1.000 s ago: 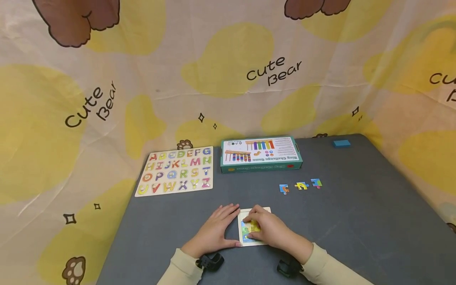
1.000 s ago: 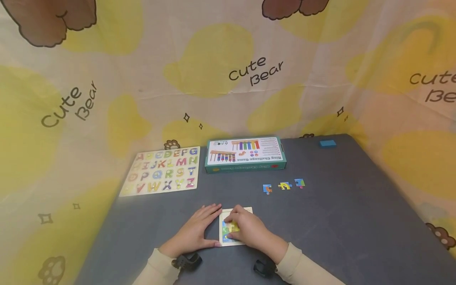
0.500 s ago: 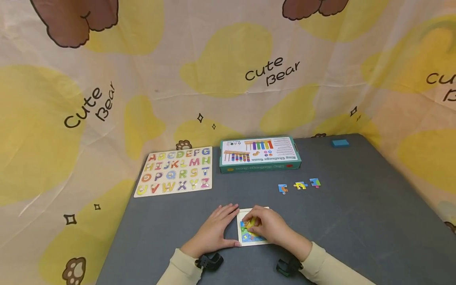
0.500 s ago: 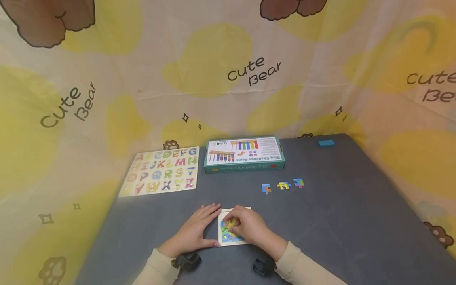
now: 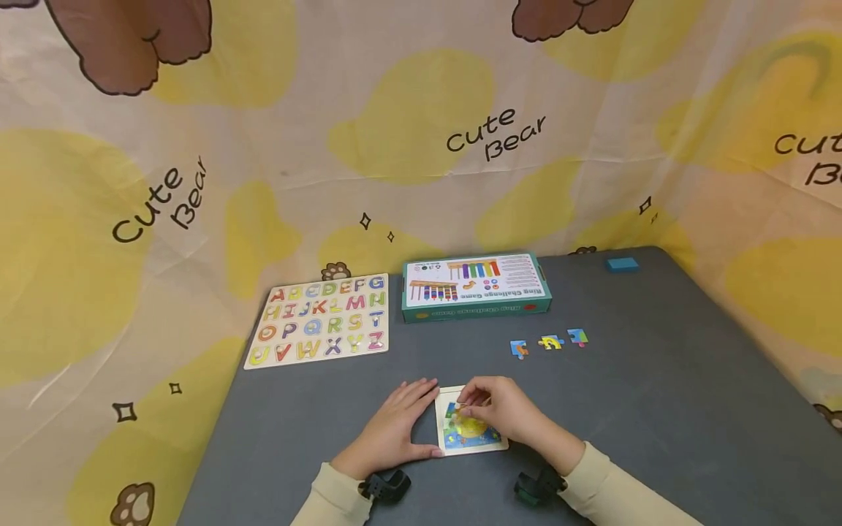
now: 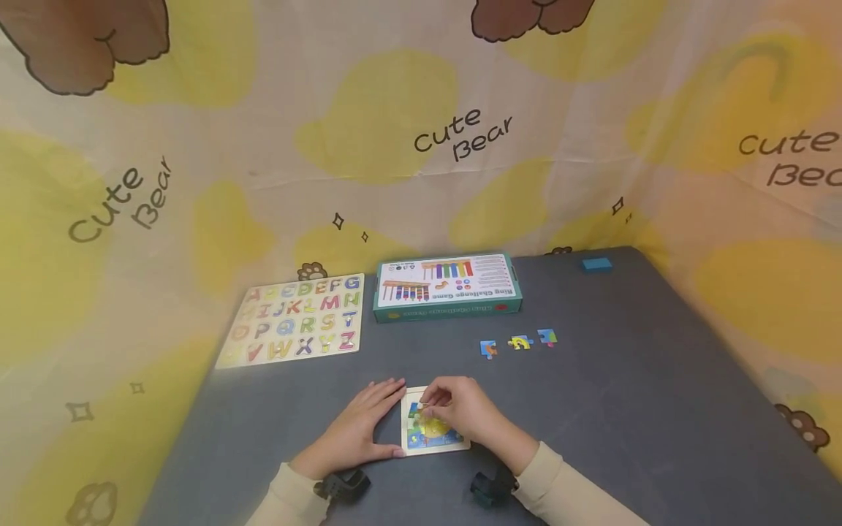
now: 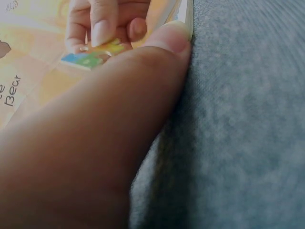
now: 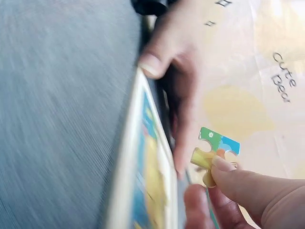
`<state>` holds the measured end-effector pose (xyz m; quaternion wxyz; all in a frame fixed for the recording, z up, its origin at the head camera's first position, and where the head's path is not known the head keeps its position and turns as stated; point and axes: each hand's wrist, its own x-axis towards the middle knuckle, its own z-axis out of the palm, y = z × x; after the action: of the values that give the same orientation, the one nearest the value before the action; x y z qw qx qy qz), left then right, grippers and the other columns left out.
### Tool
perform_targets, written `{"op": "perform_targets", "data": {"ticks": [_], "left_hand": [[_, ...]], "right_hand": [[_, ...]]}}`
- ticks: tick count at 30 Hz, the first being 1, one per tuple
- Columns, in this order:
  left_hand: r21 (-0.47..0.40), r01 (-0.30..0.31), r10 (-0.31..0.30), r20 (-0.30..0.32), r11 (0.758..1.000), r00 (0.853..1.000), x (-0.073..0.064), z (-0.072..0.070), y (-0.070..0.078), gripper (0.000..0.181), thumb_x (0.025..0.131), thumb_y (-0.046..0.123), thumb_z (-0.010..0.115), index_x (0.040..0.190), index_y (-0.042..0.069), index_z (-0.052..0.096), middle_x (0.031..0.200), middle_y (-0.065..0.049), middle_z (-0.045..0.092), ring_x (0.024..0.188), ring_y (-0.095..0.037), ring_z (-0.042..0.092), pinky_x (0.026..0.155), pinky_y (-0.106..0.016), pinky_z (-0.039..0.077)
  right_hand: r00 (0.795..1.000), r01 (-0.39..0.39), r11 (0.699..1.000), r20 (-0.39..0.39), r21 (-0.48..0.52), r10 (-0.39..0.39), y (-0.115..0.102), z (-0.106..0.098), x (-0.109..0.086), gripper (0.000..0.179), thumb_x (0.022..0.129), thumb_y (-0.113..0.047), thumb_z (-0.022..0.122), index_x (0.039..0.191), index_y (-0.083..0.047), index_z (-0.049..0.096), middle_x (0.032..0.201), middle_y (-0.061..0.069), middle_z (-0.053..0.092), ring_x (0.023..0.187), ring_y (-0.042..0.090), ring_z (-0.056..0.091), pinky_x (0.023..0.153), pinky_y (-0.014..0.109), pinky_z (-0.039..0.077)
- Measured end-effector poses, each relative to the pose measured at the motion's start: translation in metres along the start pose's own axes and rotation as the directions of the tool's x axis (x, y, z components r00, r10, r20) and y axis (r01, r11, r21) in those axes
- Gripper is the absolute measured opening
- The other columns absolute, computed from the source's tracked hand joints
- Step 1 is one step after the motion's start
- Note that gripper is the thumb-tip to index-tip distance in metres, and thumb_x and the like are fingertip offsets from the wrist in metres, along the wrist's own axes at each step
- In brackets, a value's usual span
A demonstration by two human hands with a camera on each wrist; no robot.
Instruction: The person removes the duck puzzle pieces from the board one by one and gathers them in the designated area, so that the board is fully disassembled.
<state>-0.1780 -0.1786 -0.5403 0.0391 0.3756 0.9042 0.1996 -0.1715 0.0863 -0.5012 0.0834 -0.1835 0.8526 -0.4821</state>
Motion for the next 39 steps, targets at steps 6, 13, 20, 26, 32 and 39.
{"op": "perform_targets", "data": {"ticks": [6,13,20,26,32,39], "left_hand": [[-0.007,0.023,-0.023,0.016,1.000,1.000,0.002,0.001,-0.002,0.102,0.087,0.069,0.074,0.163,0.012,0.038,0.170,0.000,0.030,0.157,-0.021,0.024,0.129,-0.047,0.017],[0.000,0.029,-0.029,0.027,1.000,0.999,-0.001,0.003,-0.001,0.102,0.087,0.069,0.074,0.164,0.012,0.037,0.170,0.000,0.030,0.158,-0.021,0.024,0.129,-0.047,0.017],[0.001,0.025,-0.025,0.019,1.000,0.999,0.000,0.002,0.000,0.102,0.088,0.067,0.074,0.164,0.011,0.037,0.170,0.000,0.030,0.158,-0.021,0.024,0.129,-0.046,0.015],[0.012,0.031,-0.032,0.019,0.999,0.999,-0.001,0.002,-0.001,0.102,0.087,0.068,0.074,0.164,0.012,0.037,0.171,0.000,0.030,0.158,-0.020,0.023,0.130,-0.045,0.015],[-0.002,0.043,-0.043,0.039,0.999,0.998,-0.003,0.001,0.001,0.103,0.087,0.068,0.075,0.164,0.012,0.036,0.171,0.000,0.030,0.158,-0.021,0.024,0.129,-0.047,0.016],[0.010,0.027,-0.027,0.029,1.000,0.999,0.000,0.001,0.000,0.103,0.088,0.067,0.075,0.165,0.012,0.035,0.171,0.000,0.029,0.158,-0.020,0.023,0.129,-0.046,0.016]], "right_hand": [[0.994,-0.028,1.000,-0.106,-0.002,0.028,0.008,-0.032,0.001,0.010,0.092,-0.003,0.080,0.098,-0.009,0.075,0.089,-0.002,0.070,0.077,0.016,0.067,0.065,0.025,0.058],[0.984,-0.080,0.996,-0.160,-0.045,0.072,0.022,-0.067,-0.002,0.015,0.091,-0.001,0.080,0.105,-0.004,0.077,0.097,0.001,0.075,0.083,0.016,0.069,0.070,0.027,0.060],[0.988,-0.102,0.988,-0.123,-0.115,0.088,0.037,-0.089,-0.006,0.019,0.088,-0.003,0.084,0.106,-0.003,0.078,0.097,0.001,0.074,0.082,0.016,0.066,0.068,0.025,0.058],[0.991,-0.105,0.979,-0.097,-0.175,0.089,0.047,-0.094,-0.008,0.017,0.088,-0.006,0.084,0.104,-0.005,0.080,0.091,-0.002,0.072,0.080,0.015,0.062,0.066,0.024,0.055],[0.991,-0.090,0.966,-0.115,-0.241,0.063,0.055,-0.091,-0.011,0.015,0.089,-0.004,0.082,0.104,-0.004,0.081,0.088,-0.003,0.071,0.076,0.012,0.058,0.063,0.025,0.052],[0.992,-0.042,0.935,-0.130,-0.352,-0.004,0.058,-0.087,-0.012,0.023,0.081,-0.009,0.091,0.100,-0.003,0.081,0.083,-0.004,0.064,0.069,0.007,0.054,0.060,0.024,0.050]]}}
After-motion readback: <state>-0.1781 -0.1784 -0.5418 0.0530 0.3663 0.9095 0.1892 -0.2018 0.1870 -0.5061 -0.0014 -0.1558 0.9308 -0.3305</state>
